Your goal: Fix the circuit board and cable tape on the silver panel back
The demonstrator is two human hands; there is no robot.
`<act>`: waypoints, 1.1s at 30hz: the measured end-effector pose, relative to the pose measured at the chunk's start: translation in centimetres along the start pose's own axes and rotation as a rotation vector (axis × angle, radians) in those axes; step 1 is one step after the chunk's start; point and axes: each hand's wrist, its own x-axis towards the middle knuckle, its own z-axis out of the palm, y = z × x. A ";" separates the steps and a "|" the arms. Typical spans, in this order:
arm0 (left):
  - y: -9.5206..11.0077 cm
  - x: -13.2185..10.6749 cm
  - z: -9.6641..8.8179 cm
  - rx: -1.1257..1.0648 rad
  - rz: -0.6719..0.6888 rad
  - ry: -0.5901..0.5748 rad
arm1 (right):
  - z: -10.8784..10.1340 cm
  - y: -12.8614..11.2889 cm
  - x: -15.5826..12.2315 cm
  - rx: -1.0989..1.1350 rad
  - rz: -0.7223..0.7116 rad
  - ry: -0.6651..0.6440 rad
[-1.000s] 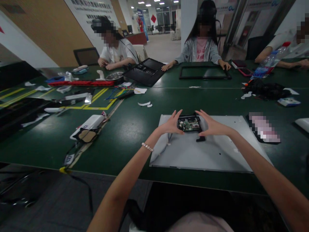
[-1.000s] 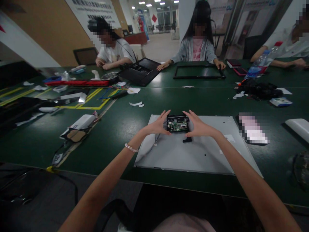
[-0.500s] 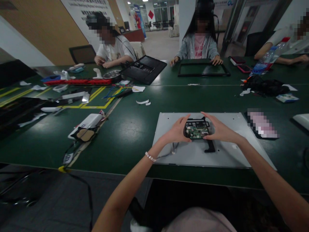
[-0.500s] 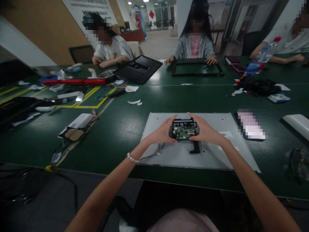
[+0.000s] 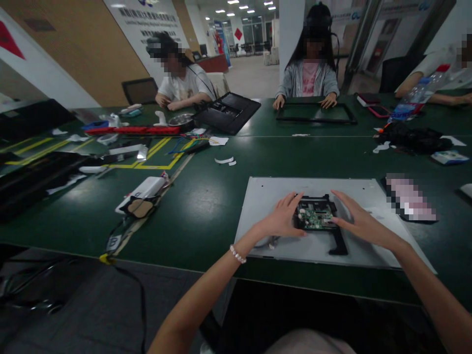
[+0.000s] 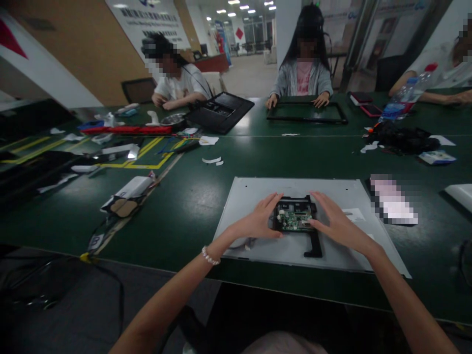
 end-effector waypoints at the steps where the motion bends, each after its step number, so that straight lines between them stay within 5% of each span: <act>1: -0.7 -0.1 -0.7 0.021 -0.003 0.004 | 0.4 0.8 -0.4 -0.035 0.029 0.018; 4: -4.8 0.1 -4.0 0.192 -0.113 0.162 | 1.7 2.4 -1.4 -0.137 0.078 0.070; 8: -12.9 0.5 -10.3 0.504 -0.408 0.419 | 3.0 2.6 -1.9 -0.289 0.083 0.081; 13: -19.7 1.0 -15.4 0.680 -0.561 0.370 | 3.7 2.0 -1.6 -0.409 0.058 0.073; 17: -21.6 1.5 -16.5 0.730 -0.603 0.230 | 3.9 1.7 -1.4 -0.448 0.055 0.069; 22: -22.7 2.1 -16.6 0.757 -0.633 0.221 | 4.0 0.9 -1.1 -0.469 0.067 0.070; 33: -21.8 2.8 -16.9 0.808 -0.640 0.201 | 3.7 0.0 -0.6 -0.447 0.090 0.080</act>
